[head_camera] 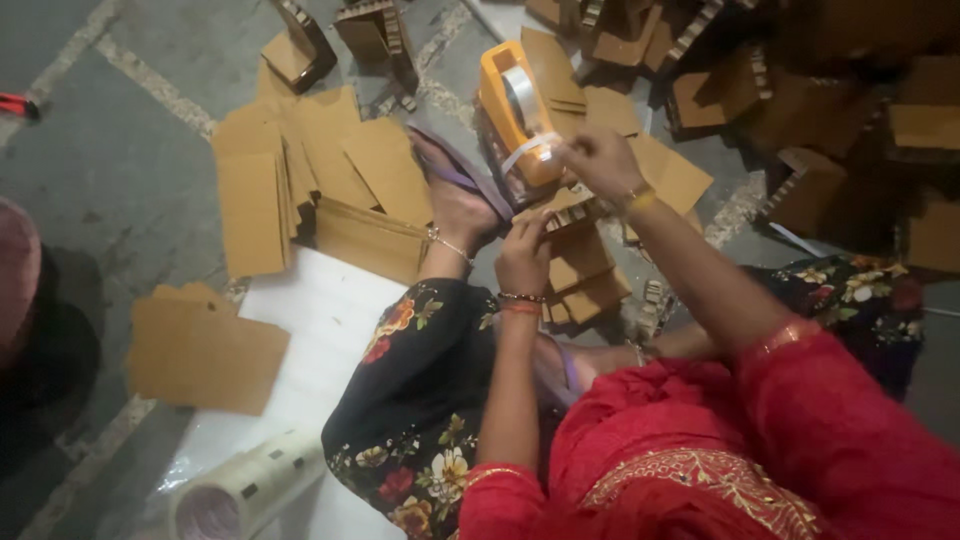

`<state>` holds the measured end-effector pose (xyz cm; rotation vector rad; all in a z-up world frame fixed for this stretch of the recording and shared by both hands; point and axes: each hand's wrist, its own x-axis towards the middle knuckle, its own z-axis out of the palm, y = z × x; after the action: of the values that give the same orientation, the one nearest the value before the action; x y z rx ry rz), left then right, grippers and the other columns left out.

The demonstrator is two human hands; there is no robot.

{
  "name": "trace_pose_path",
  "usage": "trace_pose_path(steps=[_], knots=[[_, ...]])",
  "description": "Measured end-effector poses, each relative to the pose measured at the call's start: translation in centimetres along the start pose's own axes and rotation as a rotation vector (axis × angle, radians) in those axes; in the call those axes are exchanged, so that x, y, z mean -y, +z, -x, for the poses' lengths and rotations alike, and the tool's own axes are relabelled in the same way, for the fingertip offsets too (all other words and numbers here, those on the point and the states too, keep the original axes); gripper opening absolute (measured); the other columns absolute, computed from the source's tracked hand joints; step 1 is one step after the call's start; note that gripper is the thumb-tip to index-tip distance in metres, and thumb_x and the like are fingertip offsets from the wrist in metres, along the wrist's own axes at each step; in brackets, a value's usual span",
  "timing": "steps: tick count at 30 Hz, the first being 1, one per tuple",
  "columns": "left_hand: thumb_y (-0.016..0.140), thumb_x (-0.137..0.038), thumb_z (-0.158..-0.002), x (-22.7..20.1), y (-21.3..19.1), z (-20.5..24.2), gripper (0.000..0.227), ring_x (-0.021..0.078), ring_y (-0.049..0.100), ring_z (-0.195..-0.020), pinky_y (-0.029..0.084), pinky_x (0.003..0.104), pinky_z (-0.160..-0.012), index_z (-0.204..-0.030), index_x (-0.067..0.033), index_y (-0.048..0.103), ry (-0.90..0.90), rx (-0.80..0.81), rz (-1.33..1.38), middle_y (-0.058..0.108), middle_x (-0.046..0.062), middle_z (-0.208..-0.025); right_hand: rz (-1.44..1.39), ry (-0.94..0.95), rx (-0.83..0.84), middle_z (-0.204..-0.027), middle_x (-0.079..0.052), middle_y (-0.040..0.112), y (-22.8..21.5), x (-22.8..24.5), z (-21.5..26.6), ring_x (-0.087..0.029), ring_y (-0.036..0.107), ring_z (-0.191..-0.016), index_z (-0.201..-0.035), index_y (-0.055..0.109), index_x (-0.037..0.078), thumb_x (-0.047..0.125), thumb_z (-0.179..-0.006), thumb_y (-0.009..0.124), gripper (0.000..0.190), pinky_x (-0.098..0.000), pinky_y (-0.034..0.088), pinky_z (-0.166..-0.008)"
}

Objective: The person sits on the floor and assembles small cardboard boxes by folding the flaps and securing them with clear adhesive tape. They repeatedly pick up flat cardboard pieces, fold them into box shapes, and use a tape dispenser to seal the edges.

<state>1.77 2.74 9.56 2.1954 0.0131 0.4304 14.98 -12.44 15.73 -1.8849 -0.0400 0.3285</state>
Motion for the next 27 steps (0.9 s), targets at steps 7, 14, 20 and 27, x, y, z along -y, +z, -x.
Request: trace_pose_path(steps=[7,14,20,27], knots=[[0.073,-0.001,-0.076,-0.2,-0.5,-1.3,0.053,0.0306,0.069,-0.105,0.057,0.04,-0.086,-0.125,-0.0204,0.069,-0.015,0.039,0.039,0.07,0.008,-0.118,0.087,0.121,-0.012,-0.074,-0.005,0.07,-0.2,-7.4,9.1,-0.012,0.062,-0.067,-0.086,0.077,0.005,0.035,-0.091,0.077,0.03,-0.0321,0.05,-0.061],[0.074,0.001,-0.076,-0.2,-1.4,-2.4,0.049,0.0307,0.07,-0.106,0.057,0.038,-0.089,-0.122,-0.0165,0.07,0.058,0.092,0.113,0.071,0.009,-0.116,0.982,-0.367,-0.271,-0.091,-0.014,0.073,-0.9,-7.9,4.7,-0.029,0.07,-0.078,-0.1,0.081,0.01,0.039,-0.064,0.087,0.046,-0.0379,0.054,-0.065],[0.071,0.005,-0.075,-0.7,-1.5,-2.4,0.054,0.0319,0.069,-0.104,0.056,0.039,-0.088,-0.125,-0.0155,0.069,0.092,0.086,0.087,0.071,0.009,-0.115,0.121,-0.066,0.38,-0.097,-0.007,0.068,-2.3,-7.8,-2.5,-0.019,0.061,-0.088,-0.115,0.076,0.002,0.035,-0.094,0.075,0.038,-0.0349,0.049,-0.075],[0.069,0.005,-0.075,-1.2,-1.2,-2.4,0.055,0.0305,0.07,-0.105,0.057,0.04,-0.088,-0.126,-0.0178,0.071,0.159,0.063,0.013,0.072,0.007,-0.115,0.494,-0.154,0.466,-0.088,-0.007,0.077,-1.7,-3.2,-6.0,-0.016,0.07,-0.076,-0.1,0.079,0.001,0.033,-0.083,0.086,0.037,-0.0289,0.055,-0.071]])
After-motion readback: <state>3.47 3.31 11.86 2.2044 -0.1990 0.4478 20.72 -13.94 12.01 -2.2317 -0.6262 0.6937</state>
